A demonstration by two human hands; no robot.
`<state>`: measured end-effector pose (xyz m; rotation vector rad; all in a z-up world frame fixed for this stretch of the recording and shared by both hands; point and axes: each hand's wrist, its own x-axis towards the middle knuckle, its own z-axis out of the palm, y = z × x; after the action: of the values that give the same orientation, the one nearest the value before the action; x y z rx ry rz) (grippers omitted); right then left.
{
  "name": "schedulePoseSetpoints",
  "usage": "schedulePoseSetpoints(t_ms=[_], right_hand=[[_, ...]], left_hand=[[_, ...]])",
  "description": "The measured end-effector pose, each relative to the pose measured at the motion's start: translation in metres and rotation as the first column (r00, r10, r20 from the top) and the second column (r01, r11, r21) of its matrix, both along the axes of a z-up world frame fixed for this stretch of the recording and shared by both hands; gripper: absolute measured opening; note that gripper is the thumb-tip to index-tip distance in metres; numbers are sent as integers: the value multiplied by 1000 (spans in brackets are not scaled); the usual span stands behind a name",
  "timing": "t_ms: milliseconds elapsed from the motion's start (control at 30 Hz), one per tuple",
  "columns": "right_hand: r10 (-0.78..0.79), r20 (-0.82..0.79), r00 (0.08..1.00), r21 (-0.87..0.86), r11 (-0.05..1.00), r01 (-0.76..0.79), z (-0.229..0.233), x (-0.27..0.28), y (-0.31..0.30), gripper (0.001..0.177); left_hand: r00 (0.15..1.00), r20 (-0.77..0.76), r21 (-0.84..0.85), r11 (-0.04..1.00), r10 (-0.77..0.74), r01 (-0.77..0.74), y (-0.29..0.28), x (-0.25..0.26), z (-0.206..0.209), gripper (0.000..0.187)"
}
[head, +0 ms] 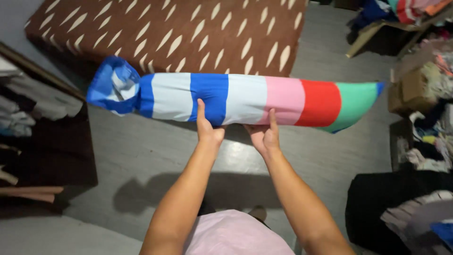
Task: Organizing pillows and a plush toy on a bed.
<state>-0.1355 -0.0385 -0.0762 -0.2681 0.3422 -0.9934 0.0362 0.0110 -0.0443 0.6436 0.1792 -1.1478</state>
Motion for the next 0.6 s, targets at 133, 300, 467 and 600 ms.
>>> schedulePoseSetpoints(t_ms=[133,300,467,600], right_hand=[[-54,-107,993,-24,998,52,-14,44,-4,75],[-84,-113,990,-90,993,74,1,108,-14,69],[-154,-114,982,-107,984,142,1,173,-46,65],[-184,-177,967,-162,974,156,33,227,-59,68]], left_hand=[[996,-77,35,998,48,-45,10,14,0,82],[990,-141,-23,1000,-19,16,11,58,-10,84],[956,-28,75,953,-291,292,32,140,-21,80],[669,544,455,848,-505,270,68,223,-48,54]])
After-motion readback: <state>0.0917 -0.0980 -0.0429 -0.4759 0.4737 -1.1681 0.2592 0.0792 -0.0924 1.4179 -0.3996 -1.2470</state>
